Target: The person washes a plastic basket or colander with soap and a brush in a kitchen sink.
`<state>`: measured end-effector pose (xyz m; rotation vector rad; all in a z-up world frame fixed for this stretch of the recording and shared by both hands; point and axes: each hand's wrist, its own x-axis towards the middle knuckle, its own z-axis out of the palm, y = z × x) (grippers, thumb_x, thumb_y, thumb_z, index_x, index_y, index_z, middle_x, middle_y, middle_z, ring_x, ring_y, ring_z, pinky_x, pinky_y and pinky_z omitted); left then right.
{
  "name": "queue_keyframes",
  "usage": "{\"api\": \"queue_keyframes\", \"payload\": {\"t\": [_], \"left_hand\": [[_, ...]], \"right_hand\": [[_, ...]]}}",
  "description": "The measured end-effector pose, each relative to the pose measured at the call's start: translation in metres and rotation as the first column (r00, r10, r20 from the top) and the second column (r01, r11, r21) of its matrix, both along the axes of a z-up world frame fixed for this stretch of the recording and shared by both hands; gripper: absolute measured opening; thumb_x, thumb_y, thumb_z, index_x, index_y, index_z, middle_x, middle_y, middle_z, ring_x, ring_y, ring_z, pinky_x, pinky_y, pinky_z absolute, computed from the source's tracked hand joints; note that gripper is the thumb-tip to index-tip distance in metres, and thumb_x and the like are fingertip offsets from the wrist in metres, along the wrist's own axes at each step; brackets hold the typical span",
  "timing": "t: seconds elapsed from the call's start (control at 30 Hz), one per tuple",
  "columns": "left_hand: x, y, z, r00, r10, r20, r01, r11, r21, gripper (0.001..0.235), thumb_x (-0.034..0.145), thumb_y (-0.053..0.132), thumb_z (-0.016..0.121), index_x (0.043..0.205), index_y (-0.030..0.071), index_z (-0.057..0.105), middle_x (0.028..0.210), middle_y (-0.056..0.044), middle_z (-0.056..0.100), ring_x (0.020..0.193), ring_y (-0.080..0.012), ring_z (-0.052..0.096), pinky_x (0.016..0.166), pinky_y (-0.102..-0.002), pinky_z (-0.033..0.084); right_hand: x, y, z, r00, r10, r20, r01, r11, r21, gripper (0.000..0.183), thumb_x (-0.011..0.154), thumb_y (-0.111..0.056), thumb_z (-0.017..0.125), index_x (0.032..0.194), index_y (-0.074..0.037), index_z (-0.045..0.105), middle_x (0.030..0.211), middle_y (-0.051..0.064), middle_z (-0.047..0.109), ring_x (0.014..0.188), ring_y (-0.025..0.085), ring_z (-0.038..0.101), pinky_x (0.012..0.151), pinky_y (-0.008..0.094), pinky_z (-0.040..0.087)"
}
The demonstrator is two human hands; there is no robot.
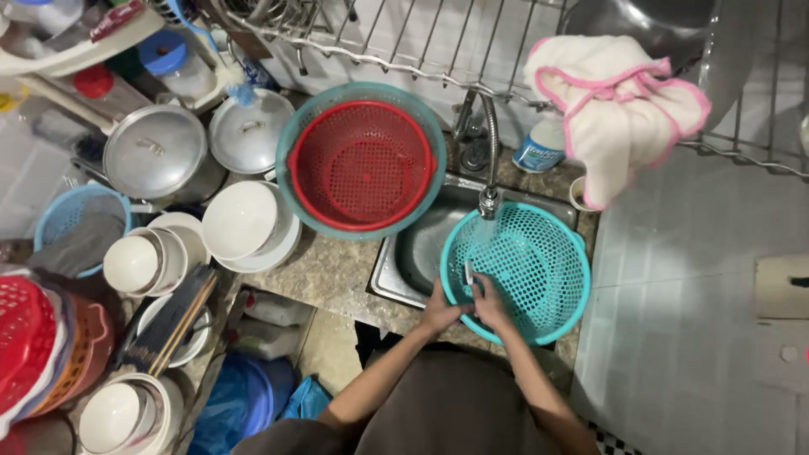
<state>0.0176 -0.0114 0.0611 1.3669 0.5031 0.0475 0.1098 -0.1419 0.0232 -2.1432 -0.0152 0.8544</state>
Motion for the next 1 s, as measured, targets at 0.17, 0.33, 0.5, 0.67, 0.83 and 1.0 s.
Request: {"api": "queue_keyframes", "payload": {"t": [0.17, 0.33, 0.5, 0.67, 0.83, 1.0], "left_hand": [[0.000, 0.013, -0.046, 0.996, 0.090, 0.025, -0.093, 0.983, 0.161, 0.070, 0.079, 0.017, 0.080, 0.141, 0.006, 0.049, 0.120, -0.016, 0.069, 0.108, -0.0256, 0.066, 0.093, -0.041, 0.056], [0.028, 0.046, -0.012, 0.990, 0.040, -0.137, 0.003, 0.954, 0.299, 0.054, 0.087, 0.026, 0.070, 0.137, 0.008, 0.059, 0.116, -0.018, 0.075, 0.109, -0.0272, 0.072, 0.096, -0.041, 0.054], [0.048, 0.072, 0.024, 0.969, -0.108, -0.223, 0.172, 0.940, 0.294, 0.049, 0.087, 0.027, 0.068, 0.135, 0.014, 0.063, 0.114, -0.017, 0.075, 0.110, -0.0313, 0.071, 0.097, -0.042, 0.051], [0.072, 0.075, 0.027, 0.915, -0.259, -0.309, 0.357, 0.876, 0.323, 0.042, 0.088, 0.036, 0.065, 0.123, 0.015, 0.072, 0.109, -0.020, 0.076, 0.107, -0.0345, 0.073, 0.096, -0.044, 0.053], [0.092, 0.075, 0.031, 0.849, -0.365, -0.381, 0.506, 0.767, 0.394, 0.042, 0.089, 0.042, 0.062, 0.117, 0.013, 0.076, 0.109, -0.023, 0.074, 0.110, -0.0398, 0.069, 0.098, -0.048, 0.051], [0.102, 0.077, 0.033, 0.827, -0.420, -0.374, 0.552, 0.734, 0.395, 0.044, 0.087, 0.045, 0.062, 0.116, 0.014, 0.075, 0.109, -0.023, 0.074, 0.110, -0.0403, 0.069, 0.098, -0.049, 0.051]], "right_hand": [[-0.009, 0.005, -0.042, 0.976, -0.199, -0.094, 0.218, 0.929, 0.300, 0.041, 0.106, -0.031, 0.051, 0.145, -0.021, 0.050, 0.078, 0.004, 0.059, 0.054, 0.013, 0.051, 0.048, 0.033, 0.045], [0.013, 0.004, 0.012, 0.946, -0.303, -0.117, 0.323, 0.841, 0.435, 0.040, 0.105, -0.024, 0.058, 0.144, -0.019, 0.052, 0.074, 0.001, 0.054, 0.053, 0.012, 0.051, 0.047, 0.029, 0.044], [0.038, -0.003, 0.077, 0.887, -0.429, 0.169, 0.348, 0.864, 0.365, 0.047, 0.099, -0.016, 0.066, 0.144, -0.016, 0.053, 0.085, -0.001, 0.061, 0.055, 0.009, 0.052, 0.047, 0.028, 0.042], [0.061, 0.003, 0.101, 0.846, -0.320, 0.426, 0.232, 0.941, 0.246, 0.050, 0.099, -0.017, 0.068, 0.147, -0.015, 0.055, 0.095, 0.013, 0.066, 0.070, 0.019, 0.062, 0.061, 0.035, 0.050], [0.048, 0.027, 0.119, 0.674, -0.082, 0.734, -0.096, 0.976, 0.198, 0.044, 0.100, -0.015, 0.069, 0.142, -0.011, 0.060, 0.121, 0.022, 0.072, 0.106, 0.035, 0.074, 0.090, 0.041, 0.056], [0.055, 0.025, 0.127, 0.841, -0.086, 0.534, 0.044, 0.995, 0.091, 0.044, 0.096, -0.017, 0.069, 0.140, -0.016, 0.063, 0.113, 0.022, 0.073, 0.097, 0.034, 0.076, 0.084, 0.039, 0.057]]}}
